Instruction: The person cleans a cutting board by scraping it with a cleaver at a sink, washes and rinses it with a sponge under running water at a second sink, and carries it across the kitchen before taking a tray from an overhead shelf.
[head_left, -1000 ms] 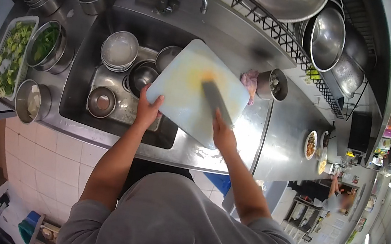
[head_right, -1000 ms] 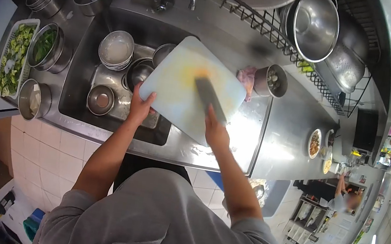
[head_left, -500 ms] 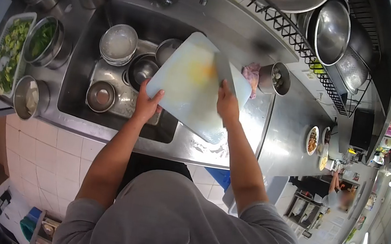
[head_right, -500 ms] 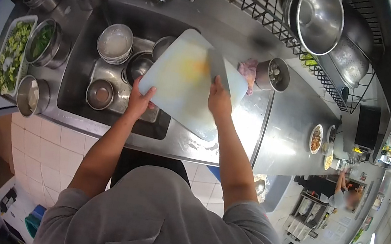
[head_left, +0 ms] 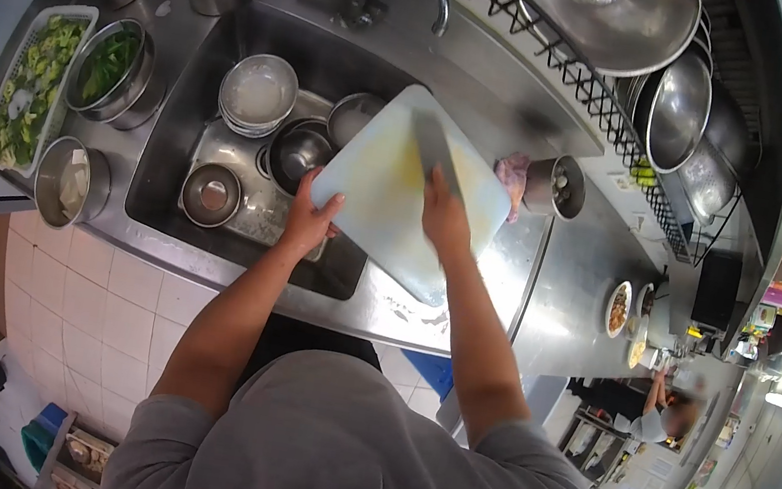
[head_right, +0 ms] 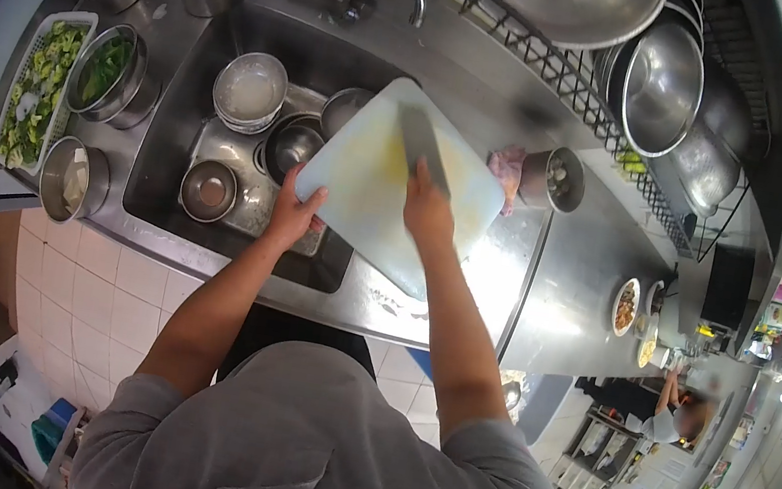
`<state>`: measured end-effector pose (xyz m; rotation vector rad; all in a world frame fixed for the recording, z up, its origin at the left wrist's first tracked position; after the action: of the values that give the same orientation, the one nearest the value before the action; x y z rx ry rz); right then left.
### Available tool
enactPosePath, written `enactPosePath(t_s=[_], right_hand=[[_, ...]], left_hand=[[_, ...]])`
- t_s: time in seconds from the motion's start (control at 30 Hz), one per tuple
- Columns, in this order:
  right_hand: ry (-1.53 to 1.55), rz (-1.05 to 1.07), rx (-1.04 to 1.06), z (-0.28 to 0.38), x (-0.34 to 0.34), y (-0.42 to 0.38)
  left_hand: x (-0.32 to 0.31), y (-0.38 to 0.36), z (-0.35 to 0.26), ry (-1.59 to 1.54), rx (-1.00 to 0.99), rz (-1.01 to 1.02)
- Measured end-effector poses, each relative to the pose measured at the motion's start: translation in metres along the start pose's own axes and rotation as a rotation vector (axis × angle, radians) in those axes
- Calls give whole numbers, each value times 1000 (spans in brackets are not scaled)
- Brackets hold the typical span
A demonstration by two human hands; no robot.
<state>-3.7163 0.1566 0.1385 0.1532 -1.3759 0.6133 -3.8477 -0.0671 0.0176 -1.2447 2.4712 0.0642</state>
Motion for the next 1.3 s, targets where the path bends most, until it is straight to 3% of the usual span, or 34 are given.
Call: enactPosePath(t_s=[0.13, 0.23, 0.33, 0.4, 0.47, 0.67, 0.8, 0.9, 0.97, 1.03, 1.07, 1.2, 1.3], right_hand=[[-17, -19, -41, 35, 9, 18], [-111, 3, 39, -4, -27, -62], [-121, 182, -32, -2, -24, -172], [-159, 244, -42, 24, -14, -195], [-163, 125, 57, 36, -23, -166], [26, -128, -38, 66, -47, 50], [-71, -36, -38, 69, -27, -7], [-125, -4, 39, 51, -47, -121], [-108, 190, -29, 64, -34, -182], [-78, 99, 47, 63, -44, -176], [-92, 163, -41, 76, -34, -160], [-62, -43, -137, 92, -35, -19], [-28, -56, -156, 92, -26, 20]], left_hand=[[-1, -1, -2, 73, 64, 37], [0, -4, 3, -10, 78, 13], [3, -5, 8, -99, 117, 19], [5, -9, 16, -103, 130, 33], [9, -5, 17, -94, 132, 43], [18, -6, 5, -58, 189, 159], [22, -5, 0, -8, 200, 197], [24, -2, 15, -44, 192, 210], [22, -5, 16, -87, 213, 199], [21, -7, 8, -120, 224, 186], [23, -9, 10, -114, 234, 187], [24, 0, 11, -113, 254, 201], [24, -6, 12, -79, 268, 215]])
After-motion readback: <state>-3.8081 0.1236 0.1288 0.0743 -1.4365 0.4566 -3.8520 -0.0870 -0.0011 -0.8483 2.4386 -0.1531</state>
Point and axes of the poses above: each hand's wrist, its own y-axis towards the middle knuckle, its own x-axis out of the back of the hand, z = x × y, the point moved 4 cm from there along y, towards the middle knuckle, and after that the axes turned 13 degrees about -x, right-handed, at the moved point
